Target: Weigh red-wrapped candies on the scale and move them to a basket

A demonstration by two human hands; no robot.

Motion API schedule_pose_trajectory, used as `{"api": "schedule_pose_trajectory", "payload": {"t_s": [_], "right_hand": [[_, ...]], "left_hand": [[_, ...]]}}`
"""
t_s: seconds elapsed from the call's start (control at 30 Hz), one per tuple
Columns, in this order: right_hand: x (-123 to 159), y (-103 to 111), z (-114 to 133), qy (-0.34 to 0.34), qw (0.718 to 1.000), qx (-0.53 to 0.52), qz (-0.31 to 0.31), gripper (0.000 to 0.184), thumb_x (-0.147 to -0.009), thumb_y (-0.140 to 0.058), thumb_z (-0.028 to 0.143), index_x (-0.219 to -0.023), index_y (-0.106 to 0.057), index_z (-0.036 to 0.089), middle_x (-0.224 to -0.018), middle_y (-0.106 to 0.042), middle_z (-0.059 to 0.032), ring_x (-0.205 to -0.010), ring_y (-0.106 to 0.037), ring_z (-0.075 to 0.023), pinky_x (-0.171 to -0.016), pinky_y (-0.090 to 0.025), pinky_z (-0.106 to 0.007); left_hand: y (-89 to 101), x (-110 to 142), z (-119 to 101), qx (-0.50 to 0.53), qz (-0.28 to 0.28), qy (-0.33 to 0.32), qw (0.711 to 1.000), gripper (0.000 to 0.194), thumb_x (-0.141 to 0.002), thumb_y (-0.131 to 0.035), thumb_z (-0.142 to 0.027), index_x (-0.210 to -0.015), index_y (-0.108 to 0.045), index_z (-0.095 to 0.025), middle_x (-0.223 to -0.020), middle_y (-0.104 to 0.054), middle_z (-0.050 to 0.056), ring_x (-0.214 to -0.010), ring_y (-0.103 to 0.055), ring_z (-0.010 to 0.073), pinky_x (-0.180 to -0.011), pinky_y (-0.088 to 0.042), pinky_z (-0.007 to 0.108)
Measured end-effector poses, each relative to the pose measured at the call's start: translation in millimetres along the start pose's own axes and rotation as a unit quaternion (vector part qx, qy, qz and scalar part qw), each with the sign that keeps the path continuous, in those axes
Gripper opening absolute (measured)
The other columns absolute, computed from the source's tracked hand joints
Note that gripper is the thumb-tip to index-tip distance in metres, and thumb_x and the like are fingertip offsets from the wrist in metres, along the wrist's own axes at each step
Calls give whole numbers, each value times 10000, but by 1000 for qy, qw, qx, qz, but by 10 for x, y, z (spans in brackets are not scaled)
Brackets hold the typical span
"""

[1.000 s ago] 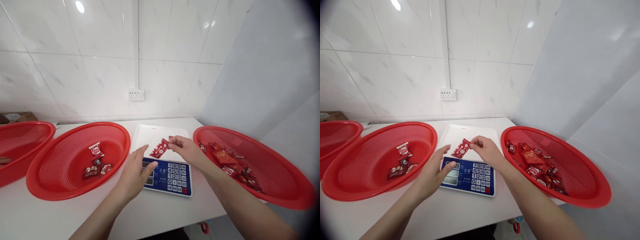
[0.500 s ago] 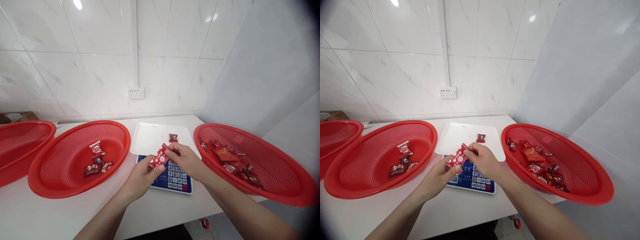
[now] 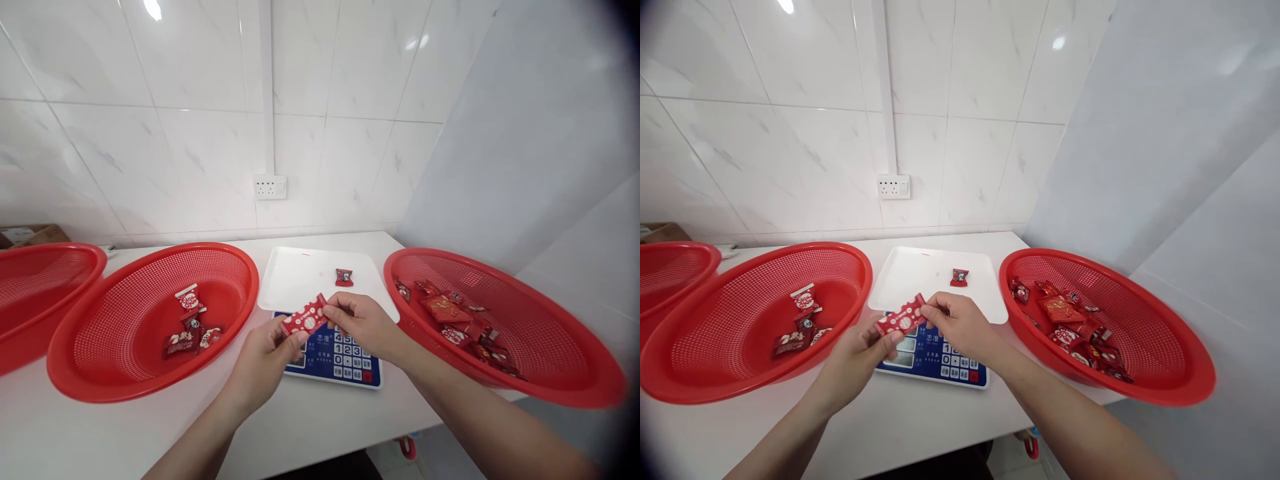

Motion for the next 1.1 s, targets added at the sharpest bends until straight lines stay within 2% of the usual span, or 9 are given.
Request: {"api": "schedule_pose_trajectory", "payload": {"t_s": [0.07,0.17,0.27,0.37,0.53,0.73,0.9,1.0,1.1], "right_hand": [[-78,160,-85,-12,997,54,-51,246,-861,-427,369,-727,-549,204,-669,-605,5,-549,-521,-121,-540,-411,-254],[-212,412,-256,-30,963,242,-116,203,-868,-434,301,-825,-611,212,-889,-656,-37,-751,-588,-174,-609,-415,-277],[-335,451,-429,-34,920,383,-71,211,-843,-487,243,-985,-641,216,-1106,-615,-70,-990,-556,-239,-684,-427,-307],[-407,390,-523,-25,902,428,-46,326,-838,-499,234,-1147,-598,207,-1220,-558,-98,-1119,-480,-273,-769,-438,-343],[-469,352,-577,-40,912,406,-33,409,-863,-444,216,-1264,-526,206,-1332,-468,-119,-1148,-479,-288,-861,-419,-387],[-467,379,-566,-36,957,285,-49,255,-808,-481,102,-965,-663,189,-1133,-585,-86,-999,-578,-194,-871,-414,-315],[-335,293,-466,-54,998,-21,-22,204,-818,-529,227,-986,-633,176,-980,-659,-63,-827,-601,-150,-783,-460,-317],[-190,153,-336,-69,964,-251,53,255,-804,-578,317,-1005,-628,168,-935,-664,-58,-778,-590,-118,-723,-467,-270],[-62,60,-239,-82,934,-337,89,281,-781,-621,350,-995,-650,170,-918,-655,-56,-769,-581,-107,-695,-461,-244]], "left_hand": [[288,59,-45,-100,-103,-19,989,337,-777,-474,-521,-739,-551,-195,-647,-598,8,-625,-554,161,-552,-395,248],[817,151,-64,-284,-250,5,926,312,-776,-462,-519,-761,-563,-225,-644,-629,21,-600,-578,198,-532,-384,274],[1159,150,-4,-389,-264,45,882,262,-790,-444,-473,-853,-546,-240,-703,-652,44,-572,-589,220,-483,-362,281],[1239,130,36,-410,-263,59,872,326,-801,-428,-474,-1023,-497,-246,-776,-664,63,-576,-602,234,-445,-349,280],[922,90,-11,-384,-206,44,899,401,-818,-406,-496,-1144,-450,-267,-826,-662,36,-649,-620,214,-482,-396,279],[365,-9,-38,-279,-105,-39,954,352,-822,-435,-463,-1098,-514,-259,-835,-654,5,-704,-610,169,-628,-470,291],[-11,-178,-51,-207,-42,-75,974,389,-819,-468,-446,-1155,-515,-256,-1068,-604,57,-846,-588,177,-722,-485,321],[-127,-301,-80,-102,-20,-60,993,390,-823,-466,-454,-1141,-501,-233,-1091,-579,62,-881,-573,164,-745,-480,310],[-183,-388,-98,-3,-7,-43,999,289,-825,-459,-466,-904,-524,-195,-898,-593,29,-826,-554,145,-698,-471,275]]}}
Point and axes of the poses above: each hand's wrist, its own x-axis away from the middle knuckle, its own y-axis out of the back of the hand, z = x × y, the point moved 5 cm from there along -x, towards the middle knuckle
